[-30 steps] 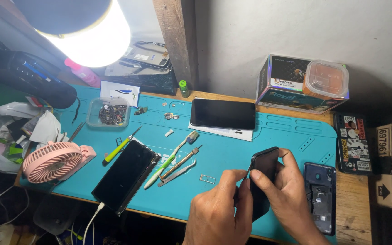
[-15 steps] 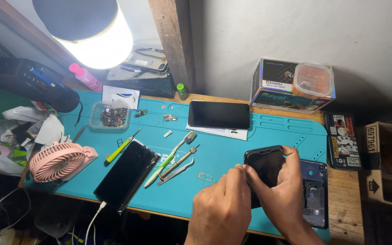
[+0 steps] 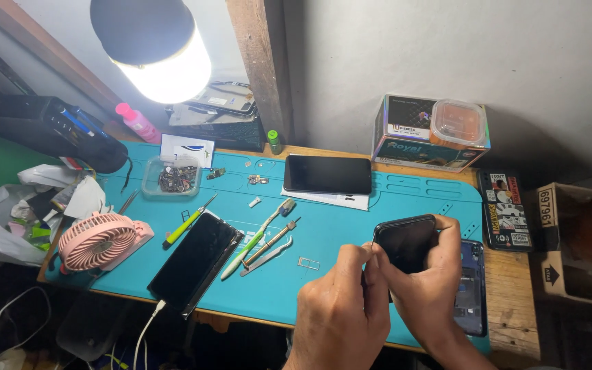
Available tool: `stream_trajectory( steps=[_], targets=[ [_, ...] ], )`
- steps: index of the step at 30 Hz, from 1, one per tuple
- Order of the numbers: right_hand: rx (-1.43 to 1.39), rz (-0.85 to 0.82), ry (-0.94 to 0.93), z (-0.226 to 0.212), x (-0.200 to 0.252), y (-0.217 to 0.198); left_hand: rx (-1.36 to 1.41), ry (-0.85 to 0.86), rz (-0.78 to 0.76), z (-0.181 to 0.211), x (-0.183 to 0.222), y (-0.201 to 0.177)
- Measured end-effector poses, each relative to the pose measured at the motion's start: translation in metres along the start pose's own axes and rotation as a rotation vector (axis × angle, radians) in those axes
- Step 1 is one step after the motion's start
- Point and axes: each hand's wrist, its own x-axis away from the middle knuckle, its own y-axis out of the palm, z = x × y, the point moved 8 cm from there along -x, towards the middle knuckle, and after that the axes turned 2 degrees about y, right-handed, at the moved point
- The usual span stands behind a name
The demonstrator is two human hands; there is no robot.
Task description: The person uses a metal prying tool to separate the screen assembly from the back housing of a smartphone. They carefully work the tool along the edges to release the adhesive and then lift the screen away, revealing the internal components.
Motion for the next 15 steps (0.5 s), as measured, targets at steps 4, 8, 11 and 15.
stream_trajectory(
  steps=[4, 8, 11, 15],
  targets=[
    [-0.024, 0.006, 0.048, 0.0, 0.002, 0.004, -0.012, 0.012, -0.019, -0.002, 0.004, 0.003],
    [0.026, 0.024, 0.002, 0.002, 0.002, 0.004, -0.109, 0.047, -0.045, -0.005, 0.009, 0.009],
    [0.105, 0.018, -0.015, 0.003, 0.0, -0.001, -0.123, 0.061, -0.066, -0.006, 0.011, 0.011],
    [0.155, -0.006, -0.076, 0.0, -0.002, -0.001, -0.182, 0.123, -0.021, 0.003, 0.009, 0.006]
  ],
)
